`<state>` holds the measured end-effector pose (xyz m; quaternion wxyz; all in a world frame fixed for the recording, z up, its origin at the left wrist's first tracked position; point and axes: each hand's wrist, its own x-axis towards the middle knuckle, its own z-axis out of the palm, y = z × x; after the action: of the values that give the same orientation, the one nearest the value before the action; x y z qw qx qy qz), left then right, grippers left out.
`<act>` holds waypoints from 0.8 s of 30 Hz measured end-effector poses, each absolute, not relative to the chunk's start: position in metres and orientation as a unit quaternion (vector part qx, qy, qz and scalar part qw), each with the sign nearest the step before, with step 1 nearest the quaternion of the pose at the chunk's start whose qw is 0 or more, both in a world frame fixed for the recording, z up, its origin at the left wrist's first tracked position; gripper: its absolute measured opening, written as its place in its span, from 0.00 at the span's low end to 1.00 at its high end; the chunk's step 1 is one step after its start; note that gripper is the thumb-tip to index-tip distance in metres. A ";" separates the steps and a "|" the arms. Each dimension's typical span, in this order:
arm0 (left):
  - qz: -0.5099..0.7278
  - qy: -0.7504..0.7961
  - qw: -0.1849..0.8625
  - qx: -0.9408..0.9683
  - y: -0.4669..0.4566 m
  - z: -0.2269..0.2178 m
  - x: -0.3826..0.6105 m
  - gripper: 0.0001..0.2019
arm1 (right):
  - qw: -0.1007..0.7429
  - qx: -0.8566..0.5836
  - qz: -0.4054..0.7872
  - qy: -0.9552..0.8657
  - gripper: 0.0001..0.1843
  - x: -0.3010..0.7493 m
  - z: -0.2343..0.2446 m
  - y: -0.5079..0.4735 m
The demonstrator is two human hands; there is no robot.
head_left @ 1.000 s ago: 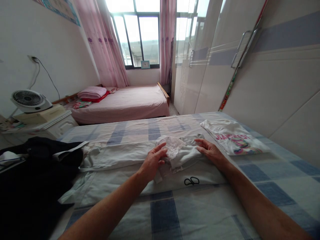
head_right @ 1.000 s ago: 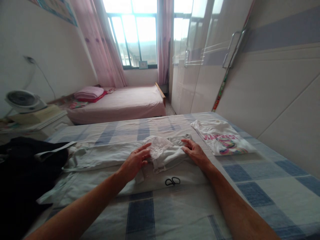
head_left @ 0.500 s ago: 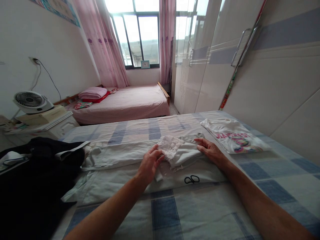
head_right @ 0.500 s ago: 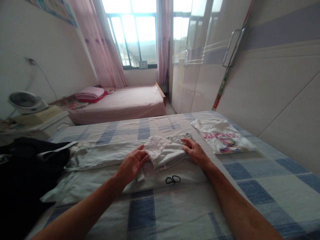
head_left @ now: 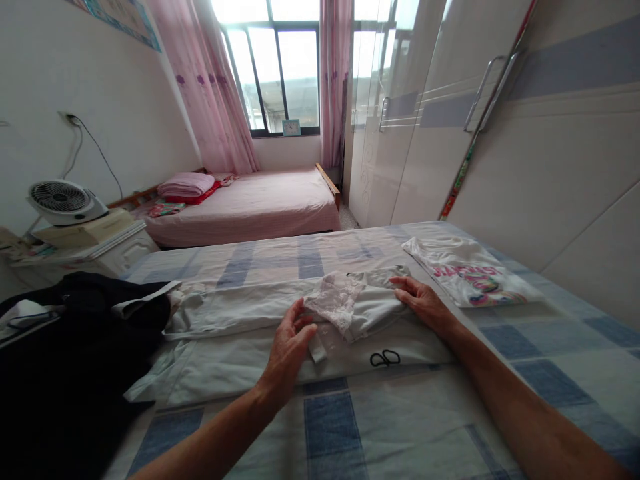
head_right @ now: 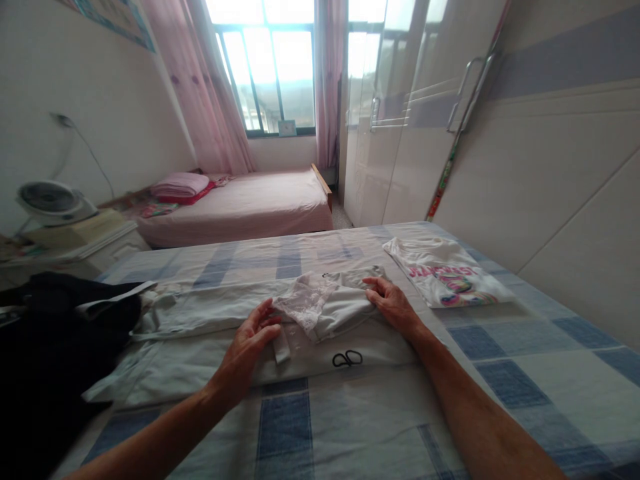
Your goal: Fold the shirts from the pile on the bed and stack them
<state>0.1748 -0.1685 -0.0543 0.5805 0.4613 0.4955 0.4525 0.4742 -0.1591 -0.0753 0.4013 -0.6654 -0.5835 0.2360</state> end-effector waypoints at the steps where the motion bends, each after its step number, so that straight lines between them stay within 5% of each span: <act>1: 0.463 0.502 0.554 0.476 -0.165 -0.053 0.172 0.30 | 0.401 -0.666 0.236 -0.583 0.22 0.475 -0.076 -0.159; 5: 0.468 0.513 0.459 0.554 -0.139 -0.050 0.160 0.28 | 0.392 -0.669 0.235 -0.586 0.22 0.477 -0.079 -0.158; 11: 0.311 0.379 0.309 0.815 -0.100 -0.043 0.157 0.30 | 0.389 -0.661 0.236 -0.597 0.22 0.479 -0.081 -0.157; 18: 0.300 0.295 0.367 0.830 -0.040 -0.021 0.199 0.24 | 0.382 -0.663 0.247 -0.595 0.22 0.477 -0.075 -0.159; 24: 0.166 0.262 0.376 0.873 -0.011 -0.028 0.231 0.22 | 0.384 -0.662 0.255 -0.591 0.23 0.477 -0.075 -0.159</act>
<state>0.2315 -0.0113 -0.0283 0.3759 0.8734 0.2616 0.1656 0.4775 -0.1589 -0.0753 0.3837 -0.6624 -0.5908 0.2548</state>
